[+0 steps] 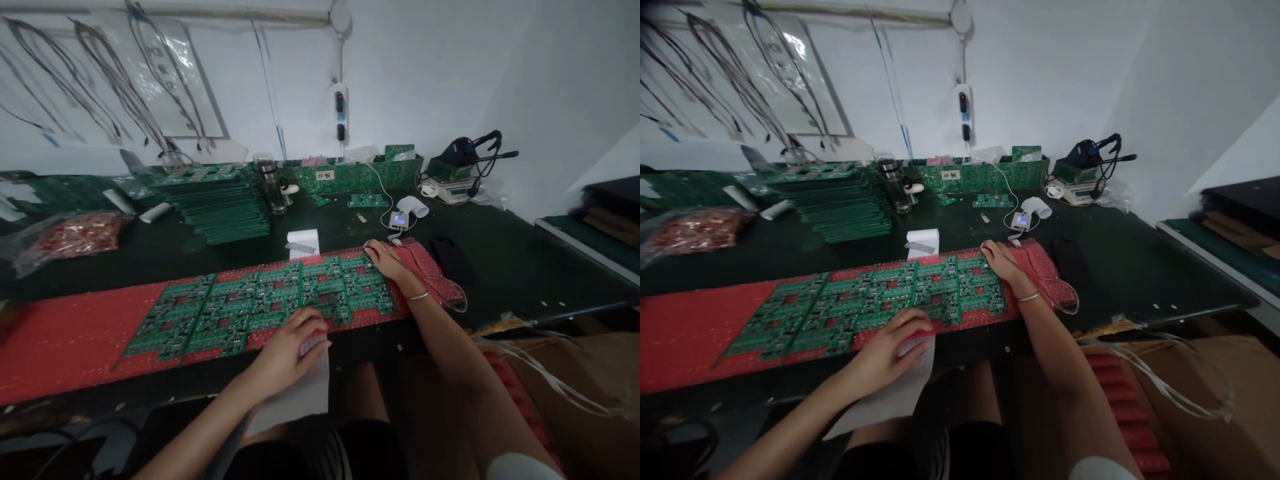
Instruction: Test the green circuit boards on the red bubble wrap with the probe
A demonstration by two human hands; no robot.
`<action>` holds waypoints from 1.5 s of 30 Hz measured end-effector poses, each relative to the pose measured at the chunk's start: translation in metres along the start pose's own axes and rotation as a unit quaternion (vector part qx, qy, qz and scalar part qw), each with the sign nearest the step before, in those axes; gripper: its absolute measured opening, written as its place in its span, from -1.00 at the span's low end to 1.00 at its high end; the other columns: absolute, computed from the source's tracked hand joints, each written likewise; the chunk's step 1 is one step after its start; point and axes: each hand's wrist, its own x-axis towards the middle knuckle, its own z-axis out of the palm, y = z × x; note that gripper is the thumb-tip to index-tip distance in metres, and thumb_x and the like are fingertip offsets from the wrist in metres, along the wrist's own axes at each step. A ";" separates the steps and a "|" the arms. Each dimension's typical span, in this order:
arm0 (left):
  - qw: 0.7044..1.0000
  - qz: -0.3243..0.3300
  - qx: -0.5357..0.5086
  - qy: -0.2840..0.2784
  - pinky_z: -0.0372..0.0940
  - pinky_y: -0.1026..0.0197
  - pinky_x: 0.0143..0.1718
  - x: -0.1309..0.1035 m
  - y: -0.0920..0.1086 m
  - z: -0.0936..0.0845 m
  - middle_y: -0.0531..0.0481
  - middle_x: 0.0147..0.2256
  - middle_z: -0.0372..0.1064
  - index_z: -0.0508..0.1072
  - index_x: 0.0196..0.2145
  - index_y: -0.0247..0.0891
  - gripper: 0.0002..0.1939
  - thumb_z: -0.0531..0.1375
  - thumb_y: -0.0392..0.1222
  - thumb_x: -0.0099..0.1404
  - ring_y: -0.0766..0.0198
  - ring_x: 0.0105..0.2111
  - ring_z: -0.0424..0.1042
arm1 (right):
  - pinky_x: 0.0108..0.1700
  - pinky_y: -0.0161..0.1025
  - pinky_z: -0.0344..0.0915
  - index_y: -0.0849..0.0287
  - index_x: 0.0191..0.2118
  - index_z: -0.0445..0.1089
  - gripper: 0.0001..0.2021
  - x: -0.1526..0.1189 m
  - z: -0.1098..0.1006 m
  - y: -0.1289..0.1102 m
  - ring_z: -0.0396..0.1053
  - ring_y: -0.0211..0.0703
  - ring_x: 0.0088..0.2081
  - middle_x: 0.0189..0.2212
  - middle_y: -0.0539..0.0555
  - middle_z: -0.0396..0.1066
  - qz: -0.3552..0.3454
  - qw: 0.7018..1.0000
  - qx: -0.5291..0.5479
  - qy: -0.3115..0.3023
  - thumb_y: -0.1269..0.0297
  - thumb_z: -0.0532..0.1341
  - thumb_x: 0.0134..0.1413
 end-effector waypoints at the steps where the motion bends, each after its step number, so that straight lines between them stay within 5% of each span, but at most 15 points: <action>1: 1.000 -0.016 -0.003 0.006 0.44 0.14 -0.11 -0.013 0.002 0.001 -0.06 -0.15 0.42 0.46 -0.18 -0.16 -0.90 0.17 -0.18 0.36 0.20 -0.14 0.46 | 0.02 -0.08 0.29 0.08 -0.21 0.38 -0.73 -0.001 0.000 0.001 0.37 -0.02 -0.18 -0.27 0.12 0.47 0.005 1.000 0.002 0.003 0.11 -0.01 0.33; 6: 0.999 -0.052 0.001 0.017 0.42 0.14 -0.10 -0.064 0.005 0.022 -0.03 -0.17 0.40 0.44 -0.19 -0.18 -0.83 0.30 -0.17 0.26 0.20 -0.16 0.44 | 0.07 -0.02 0.29 0.09 -0.21 0.36 -0.71 -0.004 -0.001 0.009 0.37 -0.01 -0.12 -0.24 0.15 0.44 -0.003 1.000 0.008 0.021 0.06 -0.01 0.32; 11: 0.994 -0.064 0.039 0.080 0.41 0.10 -0.08 -0.084 -0.001 0.050 -0.07 -0.13 0.40 0.46 -0.09 -0.18 -0.77 0.28 -0.19 0.29 0.17 -0.11 0.40 | 0.06 0.01 0.30 0.12 -0.25 0.35 -0.62 -0.005 -0.002 0.009 0.37 -0.01 -0.14 -0.27 0.17 0.42 -0.011 0.999 0.013 0.029 -0.05 -0.03 0.31; 22: 0.980 -0.037 0.011 0.193 0.41 0.19 -0.16 -0.084 -0.002 0.063 -0.01 -0.26 0.44 0.51 -0.20 -0.18 -0.91 0.21 -0.29 0.36 0.26 -0.21 0.41 | 0.08 0.00 0.30 0.11 -0.23 0.37 -0.67 -0.006 -0.006 0.000 0.37 -0.01 -0.13 -0.26 0.16 0.43 -0.006 1.000 0.004 0.029 0.01 -0.01 0.32; 45: 0.978 -0.067 -0.015 0.199 0.42 0.20 -0.18 -0.082 -0.005 0.062 0.00 -0.29 0.46 0.50 -0.29 -0.16 -0.91 0.20 -0.29 0.36 0.27 -0.24 0.44 | -0.03 -0.08 0.30 0.07 -0.20 0.34 -0.74 -0.003 -0.006 -0.002 0.40 -0.01 -0.18 -0.25 0.14 0.46 0.007 1.000 -0.017 -0.001 0.09 -0.02 0.34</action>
